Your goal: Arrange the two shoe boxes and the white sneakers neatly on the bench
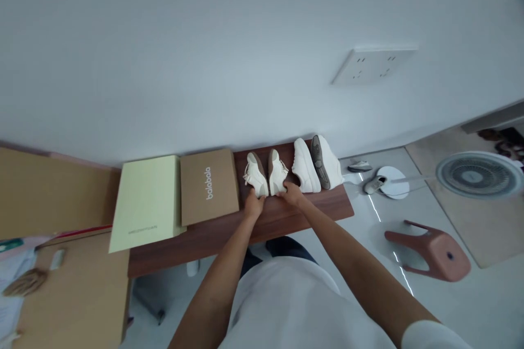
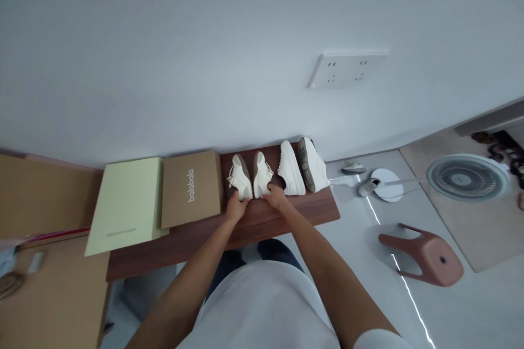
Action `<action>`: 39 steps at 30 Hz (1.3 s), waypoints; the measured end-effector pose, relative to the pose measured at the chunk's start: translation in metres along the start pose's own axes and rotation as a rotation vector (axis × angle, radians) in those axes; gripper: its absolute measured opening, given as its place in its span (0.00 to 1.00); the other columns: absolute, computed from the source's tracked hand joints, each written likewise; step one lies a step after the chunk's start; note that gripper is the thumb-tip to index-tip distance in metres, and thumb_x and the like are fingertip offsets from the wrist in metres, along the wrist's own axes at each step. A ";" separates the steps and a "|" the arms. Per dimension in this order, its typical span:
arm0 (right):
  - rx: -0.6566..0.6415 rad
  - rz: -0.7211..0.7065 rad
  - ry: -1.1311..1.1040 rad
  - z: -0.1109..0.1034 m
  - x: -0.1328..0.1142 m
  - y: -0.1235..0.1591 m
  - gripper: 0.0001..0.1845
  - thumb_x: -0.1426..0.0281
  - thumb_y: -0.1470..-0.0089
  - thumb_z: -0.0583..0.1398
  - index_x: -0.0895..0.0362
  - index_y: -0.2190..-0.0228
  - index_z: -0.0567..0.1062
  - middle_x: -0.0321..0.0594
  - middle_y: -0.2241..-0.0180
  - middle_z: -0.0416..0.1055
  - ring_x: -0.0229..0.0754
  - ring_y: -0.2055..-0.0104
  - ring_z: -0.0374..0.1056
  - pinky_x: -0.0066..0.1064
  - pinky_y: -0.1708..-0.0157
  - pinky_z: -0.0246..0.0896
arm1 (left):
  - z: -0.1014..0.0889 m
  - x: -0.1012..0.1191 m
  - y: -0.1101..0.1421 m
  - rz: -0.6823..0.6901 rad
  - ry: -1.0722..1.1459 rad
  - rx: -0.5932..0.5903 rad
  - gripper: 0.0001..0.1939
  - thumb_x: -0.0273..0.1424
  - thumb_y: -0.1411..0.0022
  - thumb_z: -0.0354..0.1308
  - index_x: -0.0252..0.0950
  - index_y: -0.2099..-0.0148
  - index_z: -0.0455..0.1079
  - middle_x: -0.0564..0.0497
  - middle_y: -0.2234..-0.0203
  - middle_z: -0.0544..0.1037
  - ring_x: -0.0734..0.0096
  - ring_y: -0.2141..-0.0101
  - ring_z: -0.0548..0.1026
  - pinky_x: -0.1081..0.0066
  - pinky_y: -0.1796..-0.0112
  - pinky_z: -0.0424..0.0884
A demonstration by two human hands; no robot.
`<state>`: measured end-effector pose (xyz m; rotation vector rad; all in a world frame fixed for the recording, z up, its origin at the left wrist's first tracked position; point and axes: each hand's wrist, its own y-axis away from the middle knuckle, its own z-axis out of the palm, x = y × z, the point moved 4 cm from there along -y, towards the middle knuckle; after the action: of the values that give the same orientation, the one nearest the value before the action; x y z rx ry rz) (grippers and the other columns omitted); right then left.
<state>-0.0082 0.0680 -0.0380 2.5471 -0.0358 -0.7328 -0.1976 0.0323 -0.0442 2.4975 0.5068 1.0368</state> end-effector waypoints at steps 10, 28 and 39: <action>0.022 -0.341 0.296 -0.038 -0.028 0.011 0.18 0.68 0.38 0.58 0.61 0.47 0.72 0.52 0.49 0.74 0.51 0.45 0.67 0.36 0.46 0.61 | -0.027 0.038 0.011 0.260 -0.427 0.135 0.18 0.25 0.35 0.57 0.34 0.43 0.70 0.40 0.52 0.79 0.56 0.44 0.72 0.63 0.44 0.65; 0.009 -0.273 0.406 -0.010 -0.049 0.011 0.16 0.69 0.37 0.58 0.61 0.49 0.72 0.55 0.48 0.74 0.51 0.44 0.67 0.37 0.50 0.66 | -0.003 0.044 0.010 0.281 -0.703 0.146 0.19 0.19 0.32 0.43 0.29 0.49 0.73 0.37 0.61 0.80 0.57 0.51 0.75 0.62 0.49 0.68; 0.584 0.009 0.130 -0.134 0.112 0.032 0.26 0.65 0.40 0.58 0.66 0.43 0.69 0.61 0.42 0.68 0.58 0.38 0.62 0.48 0.39 0.55 | 0.075 0.098 0.034 0.489 -0.161 -0.042 0.33 0.30 0.34 0.58 0.31 0.30 0.53 0.34 0.38 0.68 0.55 0.37 0.66 0.57 0.40 0.63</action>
<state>0.1593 0.0817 0.0204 3.1396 -0.2505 -0.6160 -0.0716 0.0326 -0.0188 2.7011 -0.1843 0.9788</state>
